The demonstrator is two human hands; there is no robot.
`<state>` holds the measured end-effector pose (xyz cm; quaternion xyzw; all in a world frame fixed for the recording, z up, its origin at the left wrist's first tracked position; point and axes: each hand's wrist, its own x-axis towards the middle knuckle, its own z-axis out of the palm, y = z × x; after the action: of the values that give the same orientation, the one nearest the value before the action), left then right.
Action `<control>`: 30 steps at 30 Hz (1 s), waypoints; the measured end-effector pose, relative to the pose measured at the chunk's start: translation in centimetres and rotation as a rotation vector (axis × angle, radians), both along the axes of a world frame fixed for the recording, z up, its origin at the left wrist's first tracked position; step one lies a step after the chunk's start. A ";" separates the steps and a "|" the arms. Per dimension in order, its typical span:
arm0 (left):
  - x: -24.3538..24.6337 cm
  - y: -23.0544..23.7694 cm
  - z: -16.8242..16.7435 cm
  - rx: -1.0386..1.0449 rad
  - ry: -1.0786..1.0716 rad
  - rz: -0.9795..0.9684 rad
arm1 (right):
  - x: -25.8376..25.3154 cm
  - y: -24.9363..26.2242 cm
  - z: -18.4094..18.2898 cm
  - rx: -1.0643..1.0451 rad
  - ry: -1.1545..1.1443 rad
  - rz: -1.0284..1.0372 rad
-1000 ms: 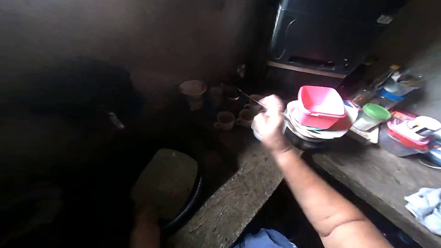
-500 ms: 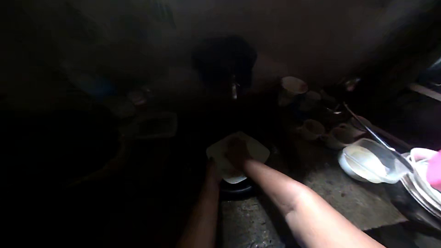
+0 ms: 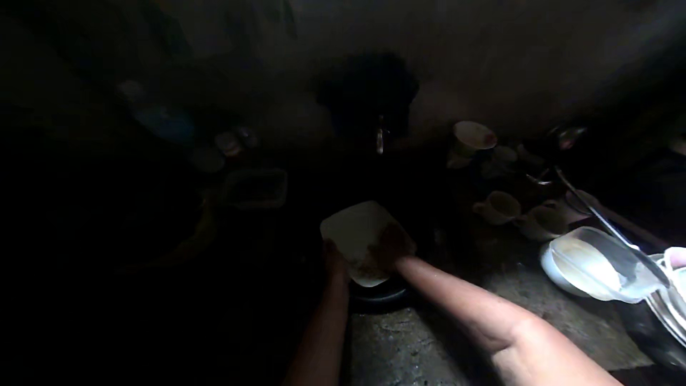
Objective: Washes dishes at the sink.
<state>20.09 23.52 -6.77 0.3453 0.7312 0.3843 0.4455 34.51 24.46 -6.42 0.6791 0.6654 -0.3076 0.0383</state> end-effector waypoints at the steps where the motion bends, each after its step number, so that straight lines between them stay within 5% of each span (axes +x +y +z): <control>1: 0.0 0.2 0.1 -0.006 0.006 0.007 | -1.6 -0.6 -0.6 0.045 0.077 0.053; 5: -0.3 0.8 -0.8 -0.027 -0.004 0.004 | -5.6 -1.1 -1.0 0.210 0.383 0.279; 8: -0.2 0.9 -1.1 -0.008 0.054 0.003 | -4.2 3.3 -3.2 0.403 0.212 0.331; 11: 0.0 0.6 -0.5 -0.028 0.020 0.048 | -1.3 5.5 -2.2 0.444 0.115 0.162; 15: 0.0 0.5 -0.6 -0.034 -0.022 0.082 | 1.6 4.8 -2.0 0.310 0.038 -0.025; 19: -0.1 1.0 -0.5 -0.051 0.053 0.028 | 3.8 3.2 1.8 -0.043 0.068 -0.151; 26: 0.7 0.8 -0.1 -0.128 0.417 -0.194 | 4.5 5.3 2.2 -0.090 -0.074 -0.086; 30: 1.1 0.5 -0.6 -0.277 0.496 -0.516 | 4.8 6.5 6.1 -0.066 -0.167 -0.118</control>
<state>21.22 23.97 -7.34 0.5370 0.7509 0.0618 0.3794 39.29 30.98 -0.31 0.7386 0.6084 -0.2736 0.0977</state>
